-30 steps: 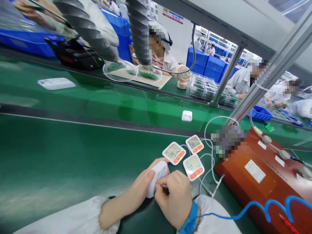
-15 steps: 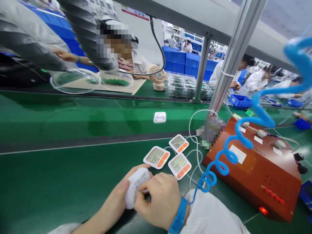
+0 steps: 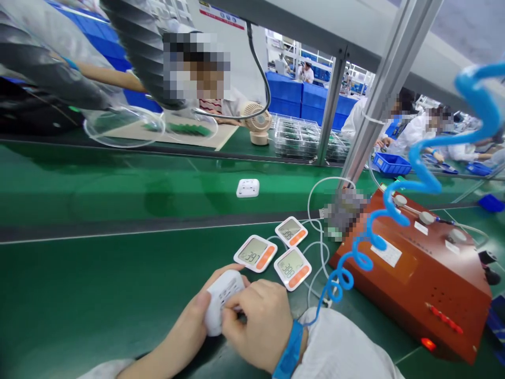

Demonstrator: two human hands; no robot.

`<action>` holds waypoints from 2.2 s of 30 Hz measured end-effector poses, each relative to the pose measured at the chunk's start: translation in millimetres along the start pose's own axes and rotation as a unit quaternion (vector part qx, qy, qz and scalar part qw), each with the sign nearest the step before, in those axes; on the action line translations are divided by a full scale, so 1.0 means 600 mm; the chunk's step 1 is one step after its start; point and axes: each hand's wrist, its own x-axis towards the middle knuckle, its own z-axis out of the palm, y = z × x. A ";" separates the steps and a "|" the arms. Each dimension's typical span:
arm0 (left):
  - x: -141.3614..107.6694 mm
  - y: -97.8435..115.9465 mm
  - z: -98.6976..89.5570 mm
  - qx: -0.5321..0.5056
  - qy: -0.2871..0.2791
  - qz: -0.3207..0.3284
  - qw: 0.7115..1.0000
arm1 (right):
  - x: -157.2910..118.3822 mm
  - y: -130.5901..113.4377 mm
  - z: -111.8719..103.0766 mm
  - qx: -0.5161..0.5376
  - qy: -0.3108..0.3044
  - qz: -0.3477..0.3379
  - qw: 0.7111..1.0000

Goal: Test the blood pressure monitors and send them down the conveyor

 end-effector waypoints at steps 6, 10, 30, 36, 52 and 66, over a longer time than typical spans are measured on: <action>-0.003 0.031 0.006 0.137 0.037 0.021 0.990 | 0.000 0.002 0.001 0.023 -0.006 0.006 1.000; -0.007 0.046 0.006 0.199 0.035 0.035 0.979 | 0.000 0.009 0.004 0.053 -0.004 0.016 0.998; -0.003 0.016 -0.001 0.036 0.078 -0.060 0.995 | 0.000 0.008 0.006 -0.051 -0.001 0.007 0.999; 0.003 0.000 -0.002 0.011 0.081 -0.038 0.996 | 0.000 0.014 0.009 -0.032 -0.013 0.000 0.999; -0.020 0.038 0.018 0.080 0.011 0.048 0.996 | -0.019 0.013 -0.010 -0.001 -0.087 -0.008 0.996; 0.001 0.022 0.017 -0.188 -0.056 0.043 0.980 | -0.031 0.023 -0.010 -0.098 -0.090 -0.046 0.990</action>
